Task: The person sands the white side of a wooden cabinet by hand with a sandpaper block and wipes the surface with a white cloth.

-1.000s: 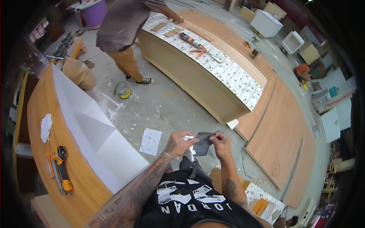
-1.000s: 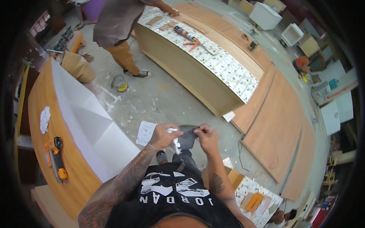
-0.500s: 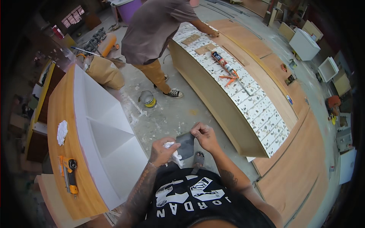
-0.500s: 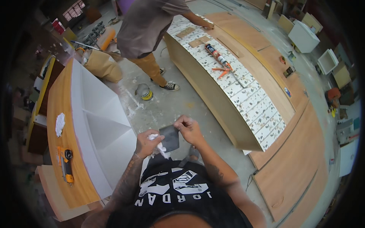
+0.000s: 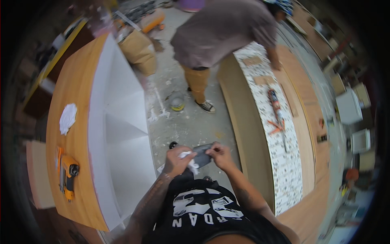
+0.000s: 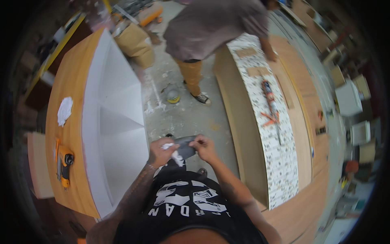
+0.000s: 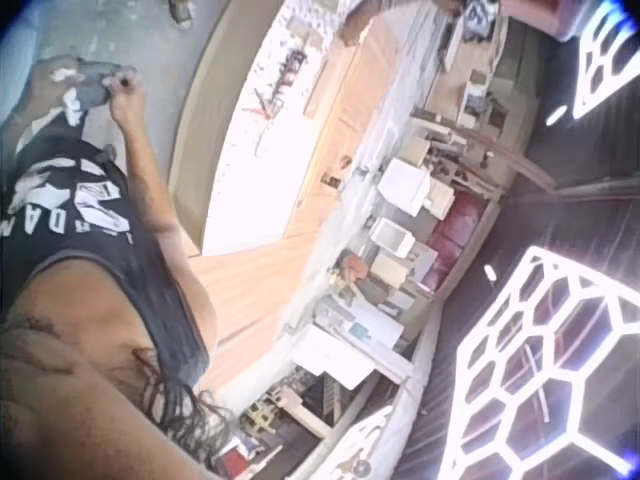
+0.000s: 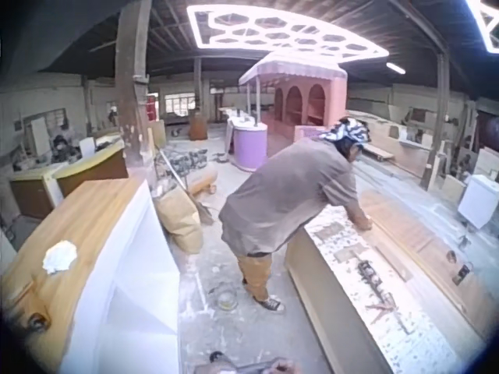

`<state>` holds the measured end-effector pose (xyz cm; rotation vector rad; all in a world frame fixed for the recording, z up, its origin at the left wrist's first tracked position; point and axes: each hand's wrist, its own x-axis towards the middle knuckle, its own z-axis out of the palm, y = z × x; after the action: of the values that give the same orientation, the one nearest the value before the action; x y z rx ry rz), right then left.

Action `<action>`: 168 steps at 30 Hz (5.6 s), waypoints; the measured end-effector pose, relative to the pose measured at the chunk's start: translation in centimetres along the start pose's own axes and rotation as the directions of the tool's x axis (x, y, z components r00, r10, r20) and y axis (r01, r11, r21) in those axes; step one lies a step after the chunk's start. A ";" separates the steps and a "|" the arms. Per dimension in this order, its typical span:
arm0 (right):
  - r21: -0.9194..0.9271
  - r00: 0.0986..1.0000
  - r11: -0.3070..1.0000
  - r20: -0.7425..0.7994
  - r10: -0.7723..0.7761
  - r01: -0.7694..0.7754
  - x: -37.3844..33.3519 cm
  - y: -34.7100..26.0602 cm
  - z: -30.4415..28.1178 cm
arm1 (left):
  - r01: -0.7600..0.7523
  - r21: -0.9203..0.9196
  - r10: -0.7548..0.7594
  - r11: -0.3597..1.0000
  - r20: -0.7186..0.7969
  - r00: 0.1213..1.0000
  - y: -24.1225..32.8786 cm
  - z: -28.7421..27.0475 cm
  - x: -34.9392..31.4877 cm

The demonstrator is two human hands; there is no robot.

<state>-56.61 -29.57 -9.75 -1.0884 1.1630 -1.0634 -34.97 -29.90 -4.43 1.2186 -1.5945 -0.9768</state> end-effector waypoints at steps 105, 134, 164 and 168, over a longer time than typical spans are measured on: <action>-0.369 0.988 0.922 -0.132 0.076 -0.120 88.5 -13.2 22.8 | -0.219 -0.487 -0.389 0.846 -0.843 0.371 -26.7 -47.6 88.1; -0.361 0.988 0.924 0.044 0.150 -0.125 123.2 -11.5 16.0 | -0.381 -0.923 -0.680 -0.056 -0.244 0.691 -44.5 -41.5 93.5; -0.717 0.700 0.637 0.608 0.374 0.283 145.7 -5.8 23.6 | 0.619 0.614 -0.665 -0.490 -0.722 0.190 -28.0 -63.2 80.6; -0.743 0.645 0.605 0.616 0.453 0.285 144.2 -6.0 27.1 | 0.631 0.591 -0.667 -0.503 -0.729 0.151 -25.1 -57.5 82.7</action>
<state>-16.43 -170.18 -23.36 -1.9143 0.9205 0.2046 15.76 -120.02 4.40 3.6600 -0.9366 -0.4944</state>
